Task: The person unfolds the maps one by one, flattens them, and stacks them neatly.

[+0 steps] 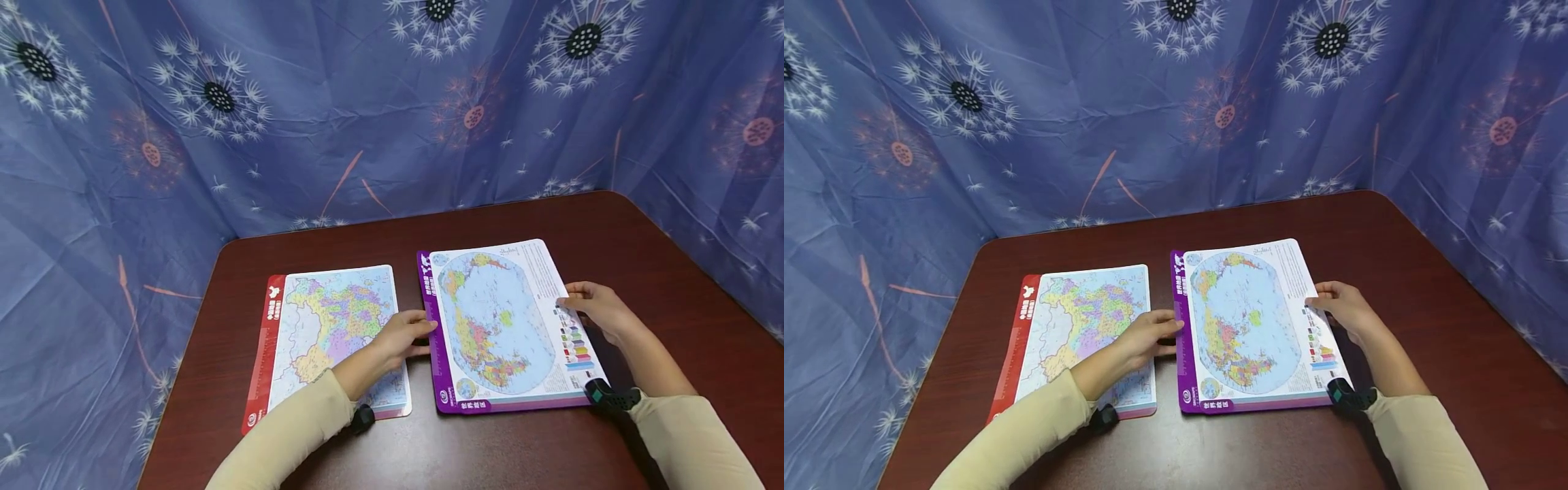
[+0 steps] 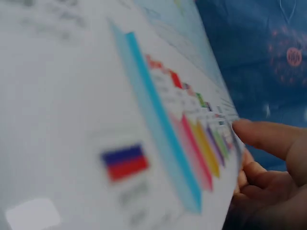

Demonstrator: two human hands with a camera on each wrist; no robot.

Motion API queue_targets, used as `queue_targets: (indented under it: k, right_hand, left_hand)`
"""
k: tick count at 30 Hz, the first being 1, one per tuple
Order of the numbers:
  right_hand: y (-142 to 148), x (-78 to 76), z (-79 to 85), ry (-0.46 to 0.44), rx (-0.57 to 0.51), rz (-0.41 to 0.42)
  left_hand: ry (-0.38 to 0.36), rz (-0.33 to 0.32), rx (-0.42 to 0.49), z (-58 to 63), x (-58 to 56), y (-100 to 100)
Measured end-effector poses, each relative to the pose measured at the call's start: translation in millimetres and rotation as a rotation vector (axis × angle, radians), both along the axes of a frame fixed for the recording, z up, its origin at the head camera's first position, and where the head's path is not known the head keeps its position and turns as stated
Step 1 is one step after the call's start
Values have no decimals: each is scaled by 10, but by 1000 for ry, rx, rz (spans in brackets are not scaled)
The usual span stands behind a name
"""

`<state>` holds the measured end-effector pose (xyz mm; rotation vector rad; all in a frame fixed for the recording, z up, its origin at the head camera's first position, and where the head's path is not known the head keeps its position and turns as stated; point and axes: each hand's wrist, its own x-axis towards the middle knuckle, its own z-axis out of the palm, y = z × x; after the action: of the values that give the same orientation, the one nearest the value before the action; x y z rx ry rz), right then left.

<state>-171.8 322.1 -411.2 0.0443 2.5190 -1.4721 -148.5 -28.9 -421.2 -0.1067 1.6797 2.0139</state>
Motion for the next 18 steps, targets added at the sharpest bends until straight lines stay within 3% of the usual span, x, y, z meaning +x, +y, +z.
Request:
queue_targets:
  k: [7, 18]
  right_hand:
    - [-276, -20, 171, 124, -21, -73]
    - [-768, 44, 388, 226, -293, -99]
  left_hand:
    - [74, 52, -53, 66, -47, -246]
    - [198, 228, -62, 164, 2, -720]
